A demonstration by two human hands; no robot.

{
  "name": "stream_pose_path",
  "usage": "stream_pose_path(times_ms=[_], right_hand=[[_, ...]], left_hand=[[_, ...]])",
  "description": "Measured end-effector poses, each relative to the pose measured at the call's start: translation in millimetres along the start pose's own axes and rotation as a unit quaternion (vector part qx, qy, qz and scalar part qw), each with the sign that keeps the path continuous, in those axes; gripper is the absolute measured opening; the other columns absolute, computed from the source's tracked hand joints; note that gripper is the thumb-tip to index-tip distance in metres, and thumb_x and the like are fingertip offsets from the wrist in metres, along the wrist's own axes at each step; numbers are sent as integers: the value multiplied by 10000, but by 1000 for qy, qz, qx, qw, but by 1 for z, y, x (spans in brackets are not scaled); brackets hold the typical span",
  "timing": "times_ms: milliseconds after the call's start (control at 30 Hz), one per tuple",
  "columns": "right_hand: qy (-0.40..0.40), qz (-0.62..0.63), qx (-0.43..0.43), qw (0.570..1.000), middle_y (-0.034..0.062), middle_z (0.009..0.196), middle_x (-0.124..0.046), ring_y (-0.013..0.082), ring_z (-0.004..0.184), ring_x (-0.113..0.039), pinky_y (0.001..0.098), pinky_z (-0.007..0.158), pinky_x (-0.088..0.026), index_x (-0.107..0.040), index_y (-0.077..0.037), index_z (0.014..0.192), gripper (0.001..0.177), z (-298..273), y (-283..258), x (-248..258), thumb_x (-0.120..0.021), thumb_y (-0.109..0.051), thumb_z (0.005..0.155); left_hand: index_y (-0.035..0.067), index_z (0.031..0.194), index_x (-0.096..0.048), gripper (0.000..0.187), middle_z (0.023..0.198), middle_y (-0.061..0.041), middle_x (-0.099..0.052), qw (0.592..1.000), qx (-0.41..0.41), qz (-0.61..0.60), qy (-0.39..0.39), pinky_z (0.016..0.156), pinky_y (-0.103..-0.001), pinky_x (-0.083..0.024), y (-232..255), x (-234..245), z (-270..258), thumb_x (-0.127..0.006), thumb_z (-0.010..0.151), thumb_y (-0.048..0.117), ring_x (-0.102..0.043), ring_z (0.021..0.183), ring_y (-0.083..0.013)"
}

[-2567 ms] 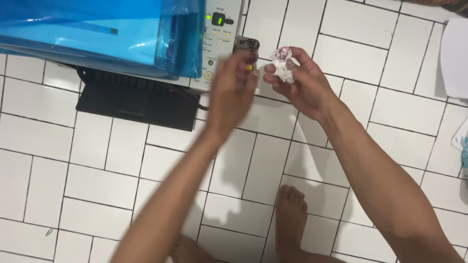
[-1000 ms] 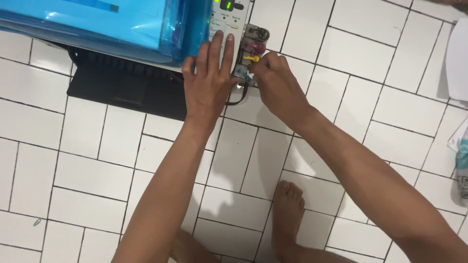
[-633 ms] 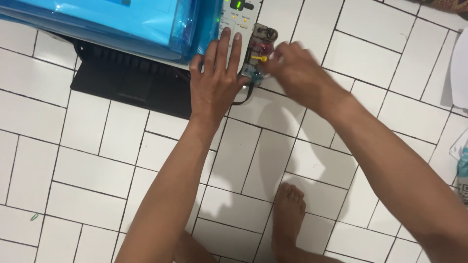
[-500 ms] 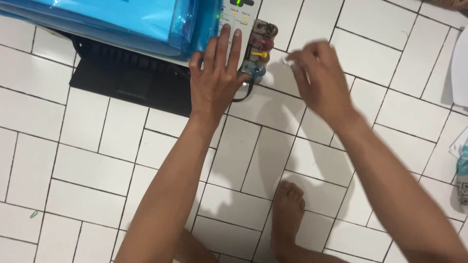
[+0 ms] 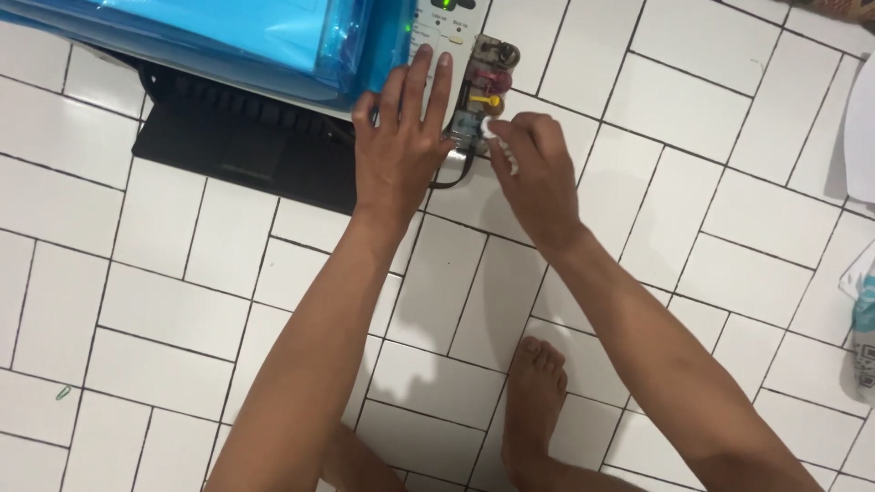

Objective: Troubleshooting and cleaning the external ink tanks of a printer.

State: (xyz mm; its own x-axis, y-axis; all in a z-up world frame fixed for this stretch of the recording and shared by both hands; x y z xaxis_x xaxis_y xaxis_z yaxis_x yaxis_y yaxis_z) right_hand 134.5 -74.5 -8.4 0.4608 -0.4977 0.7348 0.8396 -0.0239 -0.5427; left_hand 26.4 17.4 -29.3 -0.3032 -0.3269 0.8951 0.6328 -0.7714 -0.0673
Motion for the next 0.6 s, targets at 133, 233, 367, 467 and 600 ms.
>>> stream_pose_path(times_ms=[133,233,367,467,600], right_hand=[[-4,-18,41,999,102,1131,-592,260,1017,-626,343,806,-575,-689,-35,1194,269,-6,-3,-3,-779,0,943],[5,-29,71,997,109,1126,-609,256,1008,-624,337,784,-566,-694,-35,1189,271,-11,-13,4,-779,22,937],[5,-77,158,984,72,1090,-630,245,991,-624,390,766,-524,-725,-49,1153,255,-14,-31,1,-808,-5,917],[15,-90,162,983,73,1095,-622,259,996,-609,396,776,-503,-729,-68,1141,218,-2,-22,9,-817,-24,946],[-35,-87,136,986,77,1135,-619,264,1035,-596,375,840,-483,-721,-87,1161,206,26,2,11,-769,-6,977]], left_hand=[[151,1640,-382,1018,1645,-44,-380,999,2,-37,-8,1113,-461,-334,-1,0,0,-892,821,477,-383,1458,-227],[153,1655,-371,976,1662,-40,-368,1000,1,-25,7,1124,-449,-328,1,-1,2,-883,881,454,-374,1470,-220],[162,1653,-376,966,1659,-37,-367,1000,6,-24,8,1136,-444,-316,0,-2,-2,-869,894,502,-362,1472,-214],[167,1651,-384,970,1660,-33,-363,1000,7,-15,5,1138,-439,-309,1,-4,0,-860,892,538,-357,1472,-211],[137,1615,-374,931,1682,-46,-341,1000,-1,1,20,1130,-436,-303,2,-1,-2,-850,941,568,-346,1476,-217]])
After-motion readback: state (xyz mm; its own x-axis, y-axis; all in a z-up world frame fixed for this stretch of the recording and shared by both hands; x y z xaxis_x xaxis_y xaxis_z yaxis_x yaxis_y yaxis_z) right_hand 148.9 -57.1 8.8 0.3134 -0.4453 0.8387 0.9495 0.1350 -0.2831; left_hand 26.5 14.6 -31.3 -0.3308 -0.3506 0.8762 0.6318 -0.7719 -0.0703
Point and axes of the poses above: each hand's wrist, its own z-axis towards the middle knuckle, its own x-axis out of the back of the hand, y = z × x, the point moved 10 cm from there along z, towards the middle knuckle
